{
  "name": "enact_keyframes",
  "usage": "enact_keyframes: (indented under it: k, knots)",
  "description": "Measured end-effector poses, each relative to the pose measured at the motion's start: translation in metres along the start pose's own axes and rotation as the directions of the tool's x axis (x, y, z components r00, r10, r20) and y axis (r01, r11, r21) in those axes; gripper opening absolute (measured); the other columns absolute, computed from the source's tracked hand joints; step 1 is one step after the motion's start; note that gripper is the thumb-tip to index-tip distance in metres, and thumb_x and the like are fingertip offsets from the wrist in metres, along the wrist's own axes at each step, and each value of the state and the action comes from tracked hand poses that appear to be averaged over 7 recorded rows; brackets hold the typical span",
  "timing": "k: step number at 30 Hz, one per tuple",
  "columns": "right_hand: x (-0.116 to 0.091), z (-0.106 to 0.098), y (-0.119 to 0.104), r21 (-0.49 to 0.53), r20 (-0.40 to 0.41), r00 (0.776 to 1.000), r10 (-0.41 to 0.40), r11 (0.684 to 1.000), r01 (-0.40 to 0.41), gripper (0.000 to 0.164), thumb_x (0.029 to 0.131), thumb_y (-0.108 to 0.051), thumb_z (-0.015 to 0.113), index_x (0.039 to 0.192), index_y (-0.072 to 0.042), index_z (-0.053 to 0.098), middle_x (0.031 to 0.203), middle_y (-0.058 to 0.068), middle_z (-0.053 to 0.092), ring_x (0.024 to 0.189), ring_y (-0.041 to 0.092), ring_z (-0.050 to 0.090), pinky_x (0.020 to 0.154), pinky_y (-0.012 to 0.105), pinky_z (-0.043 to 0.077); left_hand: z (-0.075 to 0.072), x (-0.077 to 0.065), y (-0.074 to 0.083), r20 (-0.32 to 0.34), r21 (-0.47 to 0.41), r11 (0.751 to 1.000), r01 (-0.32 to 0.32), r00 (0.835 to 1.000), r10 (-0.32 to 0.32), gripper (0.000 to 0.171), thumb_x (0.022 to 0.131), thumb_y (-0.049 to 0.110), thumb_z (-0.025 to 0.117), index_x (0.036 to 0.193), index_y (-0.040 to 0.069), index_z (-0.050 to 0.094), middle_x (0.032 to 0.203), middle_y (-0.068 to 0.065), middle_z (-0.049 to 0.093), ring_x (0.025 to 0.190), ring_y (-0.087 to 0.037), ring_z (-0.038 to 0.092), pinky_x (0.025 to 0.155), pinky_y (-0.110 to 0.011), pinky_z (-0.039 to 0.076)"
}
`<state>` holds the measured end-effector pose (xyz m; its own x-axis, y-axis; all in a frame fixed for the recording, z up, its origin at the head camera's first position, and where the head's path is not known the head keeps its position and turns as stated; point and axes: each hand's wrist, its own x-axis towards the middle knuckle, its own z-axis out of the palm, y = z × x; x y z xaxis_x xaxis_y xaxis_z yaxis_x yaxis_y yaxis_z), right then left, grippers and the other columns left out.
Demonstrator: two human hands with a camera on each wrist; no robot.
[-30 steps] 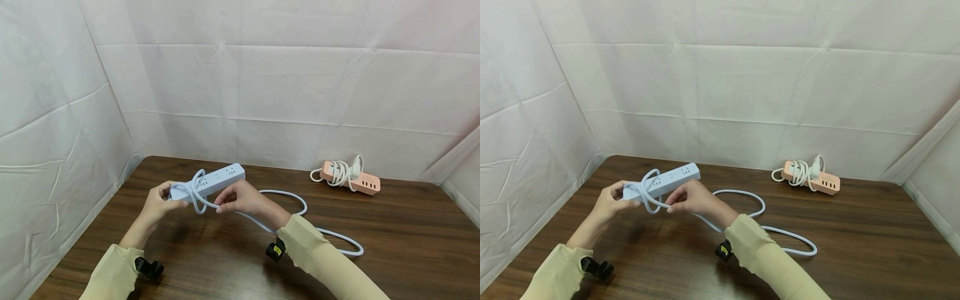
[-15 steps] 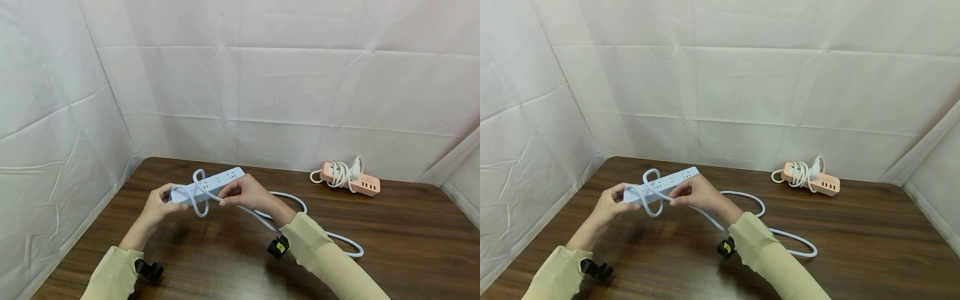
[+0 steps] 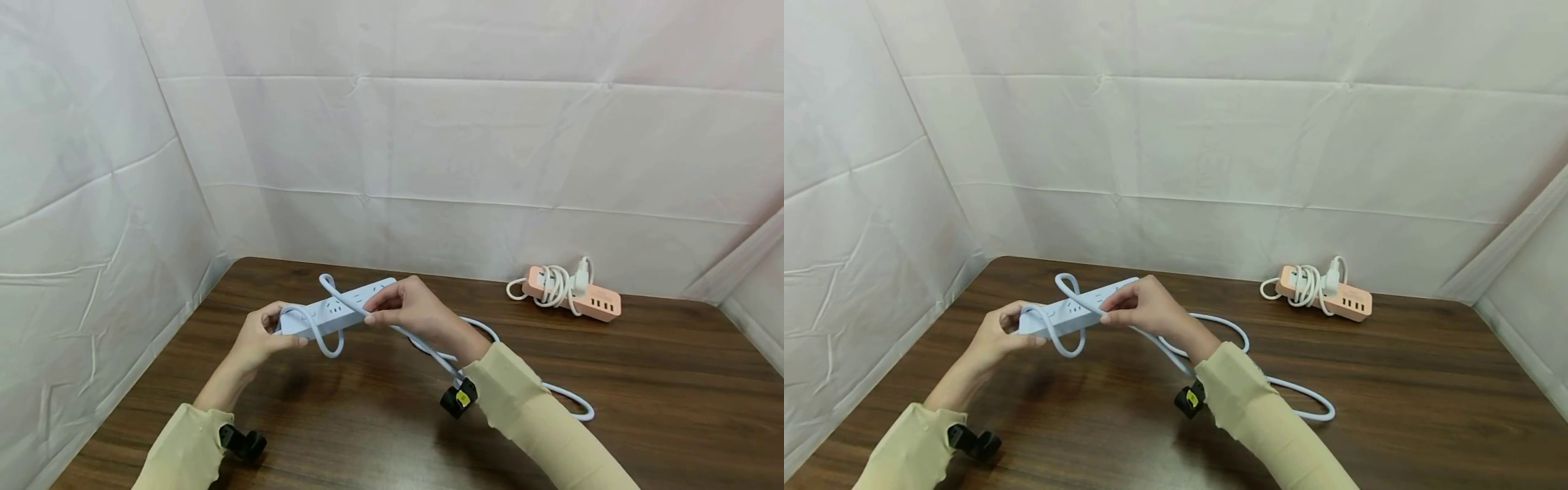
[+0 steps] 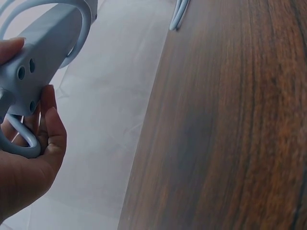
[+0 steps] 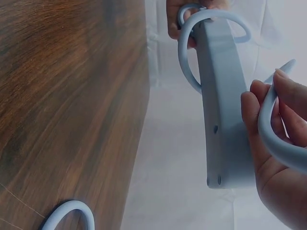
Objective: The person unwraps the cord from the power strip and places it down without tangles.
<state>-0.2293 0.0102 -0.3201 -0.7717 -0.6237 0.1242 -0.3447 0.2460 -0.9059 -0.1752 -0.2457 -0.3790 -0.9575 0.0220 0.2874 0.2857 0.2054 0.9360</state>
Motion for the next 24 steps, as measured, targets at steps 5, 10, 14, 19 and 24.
enact_keyframes:
  k: [5, 10, 14, 19, 24]
  knots:
    - [-0.001, -0.004, -0.001, 0.018, -0.017, 1.000, 0.016, 1.000, -0.016, 0.018, 0.077, -0.006, 0.071, 0.092, 0.003, 0.069, 0.086, 0.007, 0.067, 0.074, 0.016, 0.059, 0.068, 0.028, 0.048, -0.001, 0.000, 0.000, 0.008, 0.003, 1.000, -0.009, 1.000, 0.009, 0.040, 0.065, -0.004, 0.069, 0.102, -0.007, 0.057, 0.084, 0.000, 0.057, 0.076, -0.012, 0.048, 0.066, -0.026, 0.040]
    - [-0.002, -0.009, -0.002, 0.061, -0.036, 0.999, 0.022, 0.998, -0.019, 0.018, 0.077, -0.005, 0.071, 0.093, 0.003, 0.068, 0.089, 0.008, 0.067, 0.075, 0.016, 0.060, 0.070, 0.026, 0.048, -0.001, -0.001, 0.000, 0.022, 0.014, 1.000, -0.008, 1.000, 0.008, 0.042, 0.065, -0.004, 0.069, 0.104, -0.009, 0.056, 0.085, 0.000, 0.057, 0.077, -0.012, 0.049, 0.067, -0.026, 0.040]
    - [-0.003, -0.013, -0.002, 0.095, -0.048, 0.998, 0.028, 0.995, -0.023, 0.019, 0.077, -0.006, 0.070, 0.095, 0.002, 0.068, 0.091, 0.008, 0.067, 0.075, 0.015, 0.061, 0.070, 0.027, 0.047, -0.003, -0.001, 0.001, 0.030, 0.020, 1.000, -0.016, 0.999, 0.015, 0.041, 0.065, -0.003, 0.069, 0.104, -0.009, 0.056, 0.086, -0.001, 0.057, 0.077, -0.013, 0.049, 0.067, -0.026, 0.041]
    - [-0.002, -0.017, 0.000, 0.084, -0.055, 0.998, 0.028, 0.996, -0.024, 0.019, 0.079, -0.009, 0.069, 0.095, 0.000, 0.068, 0.087, 0.006, 0.068, 0.074, 0.014, 0.059, 0.070, 0.028, 0.046, -0.004, -0.002, 0.000, 0.046, 0.025, 1.000, -0.019, 0.999, 0.018, 0.041, 0.065, -0.003, 0.069, 0.103, -0.010, 0.056, 0.086, -0.002, 0.057, 0.077, -0.013, 0.050, 0.066, -0.026, 0.041]
    - [0.000, -0.021, 0.002, 0.063, -0.070, 0.997, 0.028, 0.998, -0.024, 0.018, 0.079, -0.011, 0.069, 0.093, 0.000, 0.068, 0.080, 0.003, 0.066, 0.069, 0.012, 0.055, 0.064, 0.026, 0.045, -0.004, -0.002, -0.001, 0.069, 0.025, 0.999, -0.022, 0.997, 0.020, 0.040, 0.065, -0.003, 0.070, 0.102, -0.008, 0.056, 0.086, -0.002, 0.057, 0.076, -0.013, 0.050, 0.065, -0.026, 0.042]
